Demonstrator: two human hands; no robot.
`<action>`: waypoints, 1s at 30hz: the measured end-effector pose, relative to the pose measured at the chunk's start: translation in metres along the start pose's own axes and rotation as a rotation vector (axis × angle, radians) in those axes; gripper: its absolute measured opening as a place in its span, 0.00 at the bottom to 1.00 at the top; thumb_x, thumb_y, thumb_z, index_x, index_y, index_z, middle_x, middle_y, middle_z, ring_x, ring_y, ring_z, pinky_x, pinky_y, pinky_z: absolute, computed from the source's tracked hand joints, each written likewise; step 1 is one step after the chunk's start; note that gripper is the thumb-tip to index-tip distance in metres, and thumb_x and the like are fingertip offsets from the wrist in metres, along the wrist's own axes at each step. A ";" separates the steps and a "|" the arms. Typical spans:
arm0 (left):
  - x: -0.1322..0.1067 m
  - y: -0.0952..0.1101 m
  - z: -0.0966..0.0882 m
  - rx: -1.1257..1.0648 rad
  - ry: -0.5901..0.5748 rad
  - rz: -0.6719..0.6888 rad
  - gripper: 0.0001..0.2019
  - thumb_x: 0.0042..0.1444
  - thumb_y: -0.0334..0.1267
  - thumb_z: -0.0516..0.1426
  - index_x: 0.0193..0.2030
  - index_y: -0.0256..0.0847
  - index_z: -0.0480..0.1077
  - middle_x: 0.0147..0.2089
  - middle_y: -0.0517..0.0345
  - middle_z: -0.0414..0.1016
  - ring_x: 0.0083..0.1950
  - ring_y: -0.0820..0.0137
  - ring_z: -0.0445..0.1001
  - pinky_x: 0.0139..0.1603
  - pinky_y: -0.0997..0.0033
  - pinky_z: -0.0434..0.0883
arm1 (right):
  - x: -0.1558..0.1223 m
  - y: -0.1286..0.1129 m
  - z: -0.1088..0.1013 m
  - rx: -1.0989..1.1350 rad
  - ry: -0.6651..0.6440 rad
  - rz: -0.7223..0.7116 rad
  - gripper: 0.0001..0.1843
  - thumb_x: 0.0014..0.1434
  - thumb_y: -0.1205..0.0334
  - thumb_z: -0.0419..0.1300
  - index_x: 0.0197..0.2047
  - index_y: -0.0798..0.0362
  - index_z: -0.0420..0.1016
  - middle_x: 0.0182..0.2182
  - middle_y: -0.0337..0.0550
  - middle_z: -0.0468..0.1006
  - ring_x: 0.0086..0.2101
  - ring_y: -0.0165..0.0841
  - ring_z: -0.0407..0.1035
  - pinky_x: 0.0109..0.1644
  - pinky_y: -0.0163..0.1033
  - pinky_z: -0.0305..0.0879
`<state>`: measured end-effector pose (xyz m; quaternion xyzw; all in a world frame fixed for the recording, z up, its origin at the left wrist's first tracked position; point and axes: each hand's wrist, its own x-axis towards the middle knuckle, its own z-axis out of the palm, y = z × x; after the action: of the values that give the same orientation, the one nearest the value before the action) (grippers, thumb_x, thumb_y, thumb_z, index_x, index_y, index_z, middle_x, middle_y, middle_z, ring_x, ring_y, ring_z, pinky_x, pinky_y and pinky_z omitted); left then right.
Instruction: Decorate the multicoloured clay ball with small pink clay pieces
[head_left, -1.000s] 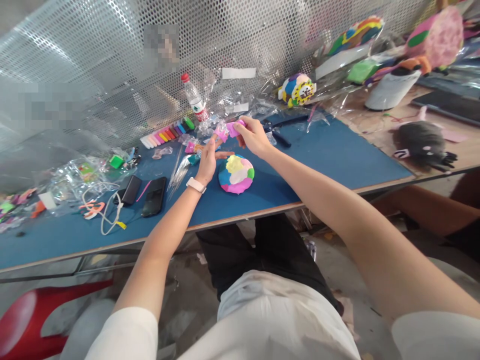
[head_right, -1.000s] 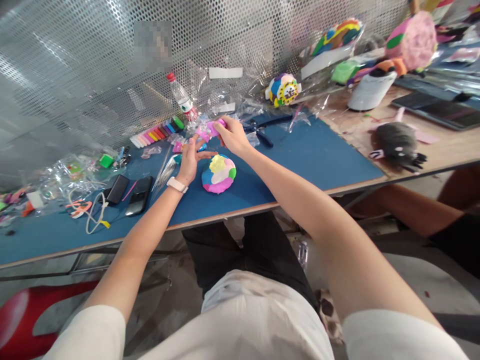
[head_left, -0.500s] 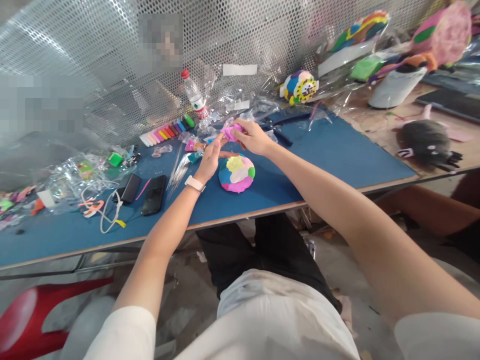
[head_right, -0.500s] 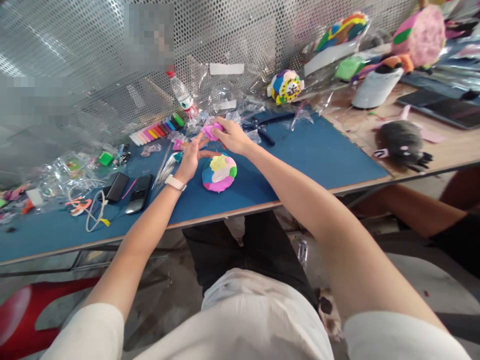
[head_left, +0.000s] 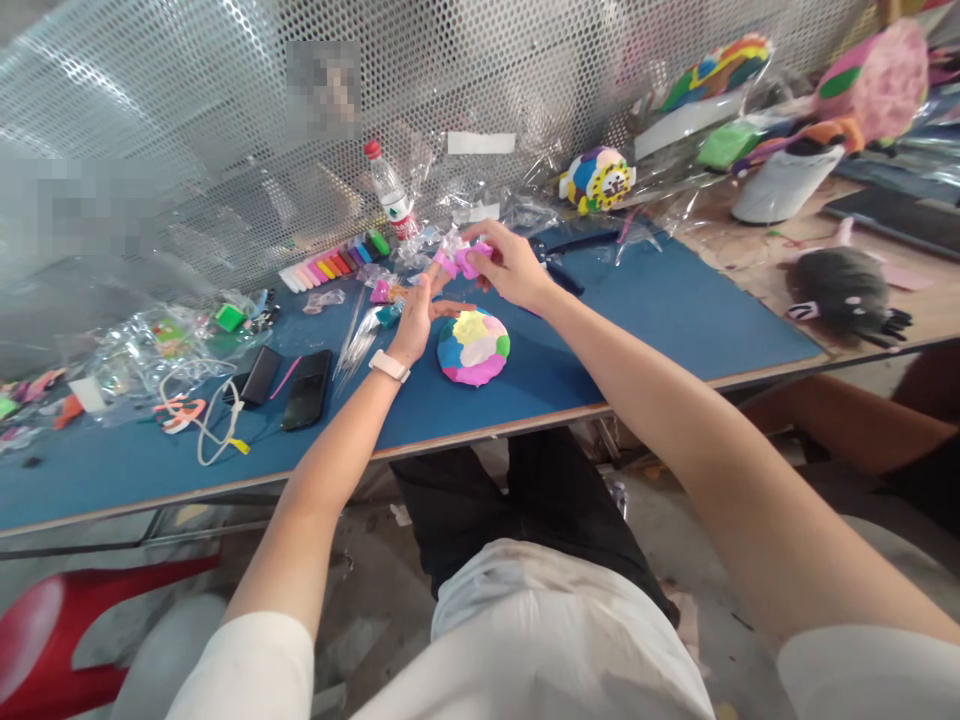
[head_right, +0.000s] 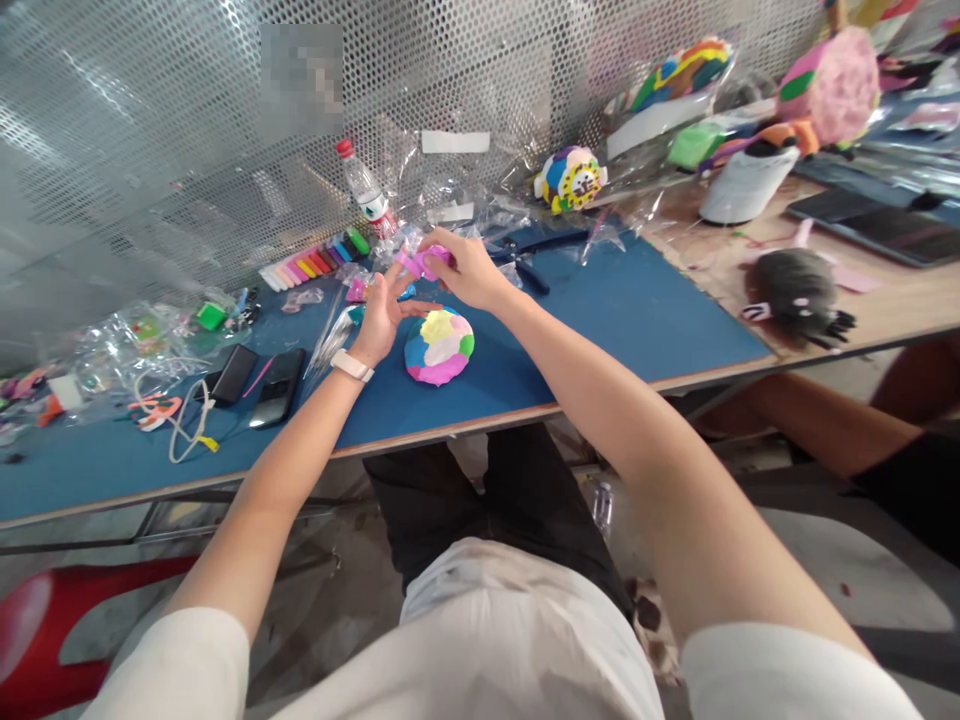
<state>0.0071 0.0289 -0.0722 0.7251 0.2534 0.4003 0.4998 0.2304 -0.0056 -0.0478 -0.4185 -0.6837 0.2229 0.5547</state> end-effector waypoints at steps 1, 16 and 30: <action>0.000 0.001 0.000 -0.015 -0.011 -0.015 0.46 0.69 0.81 0.41 0.84 0.59 0.61 0.80 0.50 0.71 0.67 0.49 0.84 0.59 0.53 0.84 | -0.002 -0.004 0.000 -0.049 -0.022 -0.023 0.16 0.75 0.46 0.63 0.56 0.48 0.79 0.34 0.42 0.81 0.32 0.39 0.78 0.43 0.46 0.79; -0.001 0.010 0.004 -0.035 -0.042 -0.057 0.46 0.70 0.80 0.38 0.84 0.59 0.60 0.82 0.50 0.68 0.71 0.48 0.82 0.56 0.55 0.86 | 0.002 0.004 0.004 0.050 -0.063 0.010 0.18 0.72 0.47 0.64 0.54 0.51 0.83 0.33 0.44 0.83 0.28 0.35 0.76 0.32 0.41 0.75; -0.001 0.008 0.002 -0.049 -0.089 -0.019 0.48 0.66 0.84 0.43 0.83 0.61 0.62 0.83 0.50 0.66 0.72 0.47 0.81 0.57 0.52 0.86 | 0.003 -0.002 -0.003 0.340 -0.153 0.183 0.23 0.66 0.43 0.66 0.52 0.53 0.83 0.28 0.42 0.79 0.23 0.35 0.74 0.23 0.40 0.72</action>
<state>0.0081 0.0238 -0.0656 0.7272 0.2281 0.3689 0.5319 0.2323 -0.0047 -0.0434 -0.3612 -0.6356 0.4156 0.5411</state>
